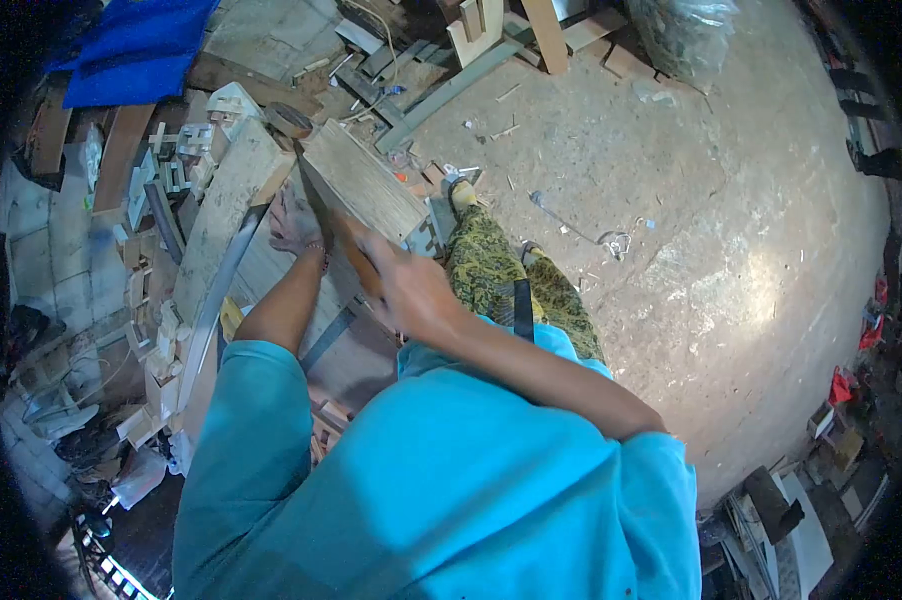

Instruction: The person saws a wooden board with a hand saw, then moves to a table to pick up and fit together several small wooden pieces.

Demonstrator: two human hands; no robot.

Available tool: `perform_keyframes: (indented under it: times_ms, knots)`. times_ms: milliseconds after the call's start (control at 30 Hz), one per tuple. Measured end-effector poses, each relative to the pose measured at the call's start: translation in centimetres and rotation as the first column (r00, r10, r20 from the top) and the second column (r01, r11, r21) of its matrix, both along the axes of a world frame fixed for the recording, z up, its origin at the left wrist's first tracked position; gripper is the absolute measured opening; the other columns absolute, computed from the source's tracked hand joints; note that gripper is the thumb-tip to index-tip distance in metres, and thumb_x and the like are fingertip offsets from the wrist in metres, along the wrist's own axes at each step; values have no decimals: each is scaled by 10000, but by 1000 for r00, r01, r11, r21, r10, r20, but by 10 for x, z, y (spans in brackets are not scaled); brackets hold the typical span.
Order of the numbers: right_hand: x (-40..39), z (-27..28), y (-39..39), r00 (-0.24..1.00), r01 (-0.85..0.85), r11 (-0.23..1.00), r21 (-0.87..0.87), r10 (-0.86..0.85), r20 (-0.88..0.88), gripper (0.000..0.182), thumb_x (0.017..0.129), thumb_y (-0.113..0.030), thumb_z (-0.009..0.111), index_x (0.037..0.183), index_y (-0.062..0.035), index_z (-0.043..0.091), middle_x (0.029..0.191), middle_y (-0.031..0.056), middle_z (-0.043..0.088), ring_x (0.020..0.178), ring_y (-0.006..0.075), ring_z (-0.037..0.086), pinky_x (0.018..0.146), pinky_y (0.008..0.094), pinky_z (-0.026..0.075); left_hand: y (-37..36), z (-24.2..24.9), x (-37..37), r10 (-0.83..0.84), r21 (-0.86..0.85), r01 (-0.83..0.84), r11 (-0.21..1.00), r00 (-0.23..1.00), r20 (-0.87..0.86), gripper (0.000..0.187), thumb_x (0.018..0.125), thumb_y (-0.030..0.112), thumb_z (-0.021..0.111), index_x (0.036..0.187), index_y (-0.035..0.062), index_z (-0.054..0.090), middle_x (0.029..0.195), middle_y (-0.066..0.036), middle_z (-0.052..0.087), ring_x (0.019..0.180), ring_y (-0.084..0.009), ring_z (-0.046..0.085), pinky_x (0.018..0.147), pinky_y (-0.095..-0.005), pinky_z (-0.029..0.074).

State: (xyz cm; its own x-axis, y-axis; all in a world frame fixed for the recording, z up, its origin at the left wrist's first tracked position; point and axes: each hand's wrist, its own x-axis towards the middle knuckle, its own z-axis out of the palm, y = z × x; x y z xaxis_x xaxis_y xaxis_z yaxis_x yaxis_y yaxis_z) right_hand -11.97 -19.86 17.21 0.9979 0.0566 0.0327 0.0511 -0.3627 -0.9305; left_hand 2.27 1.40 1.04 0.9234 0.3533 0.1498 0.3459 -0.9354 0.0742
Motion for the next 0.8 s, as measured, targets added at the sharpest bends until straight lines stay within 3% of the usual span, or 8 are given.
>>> perform_keyframes:
  times_ms: [100,167,267,367,467,633,733,800]
  knots:
    - [49,-18,30,1000,-6,996,-87,4,-22,528,656,-94,640,1105,-33,368,694,228,573,623,421,566,563,483,465,-12,23,-3,-73,-96,72,993,997,-15,466,790,385,522,1245,350,426,1348,73,313,1253,-210,252,958,-614,145]
    - [60,-26,51,999,2,996,-88,-4,-32,506,653,-86,630,1082,-30,367,659,238,561,625,425,558,568,496,448,-11,24,-3,-15,-84,6,996,995,-102,499,775,427,531,1252,329,422,1349,59,313,1255,-220,249,968,-617,130]
    - [43,-13,39,999,34,998,-57,-34,-3,499,677,-91,617,1101,-29,363,671,235,564,636,425,560,576,490,448,-14,1,0,57,-9,-57,998,998,33,461,797,404,505,1246,343,421,1353,58,308,1253,-217,252,967,-629,131]
    - [-7,17,10,1000,-8,999,-31,7,-20,476,705,-103,608,1114,-39,372,688,235,570,650,426,564,582,481,457,3,2,1,-52,-104,53,993,999,11,436,821,360,479,1251,360,410,1357,61,301,1260,-205,244,959,-640,145]
    - [-13,12,5,994,12,999,52,-7,-110,468,717,-116,613,1120,-51,384,708,244,568,666,425,563,582,482,455,2,0,4,-34,-74,32,997,999,-34,430,834,319,461,1256,376,399,1360,67,294,1266,-188,233,948,-645,161]
    - [55,-20,52,997,12,983,-183,-25,-68,429,720,-119,619,1081,-40,402,714,260,564,659,430,553,585,482,446,-4,16,-8,-151,-81,148,986,988,-30,503,835,344,466,1316,322,320,1385,3,252,1293,-226,196,958,-647,144]
    - [47,-10,60,998,66,989,-134,-66,4,400,727,-116,614,1060,-32,409,715,256,573,648,439,548,592,481,446,-12,40,-8,-78,-109,60,992,982,-172,503,838,364,460,1317,337,309,1378,12,263,1288,-232,209,955,-652,146]
    - [28,7,41,996,50,992,-116,-57,-65,402,735,-98,606,1078,-26,408,716,249,580,656,438,558,597,471,453,-9,25,1,-38,-145,20,989,991,-126,476,836,363,457,1296,350,335,1370,29,275,1281,-232,225,941,-669,154]
